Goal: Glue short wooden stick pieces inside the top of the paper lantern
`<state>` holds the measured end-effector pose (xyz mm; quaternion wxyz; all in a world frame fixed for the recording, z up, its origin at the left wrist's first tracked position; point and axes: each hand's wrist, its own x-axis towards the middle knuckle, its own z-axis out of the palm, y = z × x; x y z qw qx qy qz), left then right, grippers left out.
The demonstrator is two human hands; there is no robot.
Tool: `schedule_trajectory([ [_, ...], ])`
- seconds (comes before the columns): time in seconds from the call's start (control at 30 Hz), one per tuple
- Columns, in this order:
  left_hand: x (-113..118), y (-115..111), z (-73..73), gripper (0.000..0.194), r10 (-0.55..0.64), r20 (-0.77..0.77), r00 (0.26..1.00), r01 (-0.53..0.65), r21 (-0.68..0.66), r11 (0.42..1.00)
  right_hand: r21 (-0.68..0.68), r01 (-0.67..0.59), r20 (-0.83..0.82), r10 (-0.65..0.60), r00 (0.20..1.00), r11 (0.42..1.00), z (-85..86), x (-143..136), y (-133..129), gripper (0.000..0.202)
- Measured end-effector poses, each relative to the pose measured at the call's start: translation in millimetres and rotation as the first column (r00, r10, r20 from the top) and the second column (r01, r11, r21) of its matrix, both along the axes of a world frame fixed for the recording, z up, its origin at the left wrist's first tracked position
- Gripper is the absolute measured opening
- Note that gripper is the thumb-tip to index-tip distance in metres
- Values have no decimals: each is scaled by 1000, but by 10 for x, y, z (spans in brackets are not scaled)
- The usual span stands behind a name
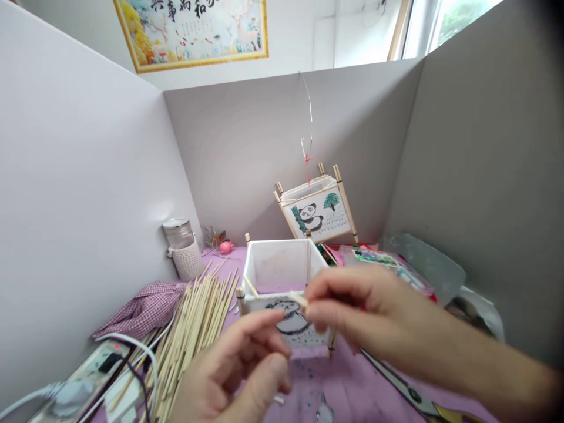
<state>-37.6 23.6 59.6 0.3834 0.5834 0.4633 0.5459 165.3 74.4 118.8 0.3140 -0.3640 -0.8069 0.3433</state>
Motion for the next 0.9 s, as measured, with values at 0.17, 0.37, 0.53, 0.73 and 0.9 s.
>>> schedule_trajectory([
  [0.17, 395, -140, -216, 20, -163, 316, 935, 196, -76, 978, -158, 82, -32, -88, 996, 984, -462, -77, -454, 24],
  [0.37, 405, -378, -551, 26, 29, 422, 906, 32, -137, 990, 113, 233, 105, -245, 964, 966, -1095, 81, -784, 18],
  [0.53, 192, -574, -691, 24, 195, 431, 881, -147, -143, 979, 317, 346, 366, -451, 814, 883, -1723, 300, -1094, 24],
  [0.73, 99, -783, -794, 27, 250, 395, 884, -205, -152, 967, 324, 331, 332, -434, 837, 886, -1904, 305, -1201, 16],
  [0.9, 81, -782, -833, 31, 259, 386, 885, -214, -157, 964, 69, 355, -96, -348, 933, 932, -1839, 367, -1229, 21],
])
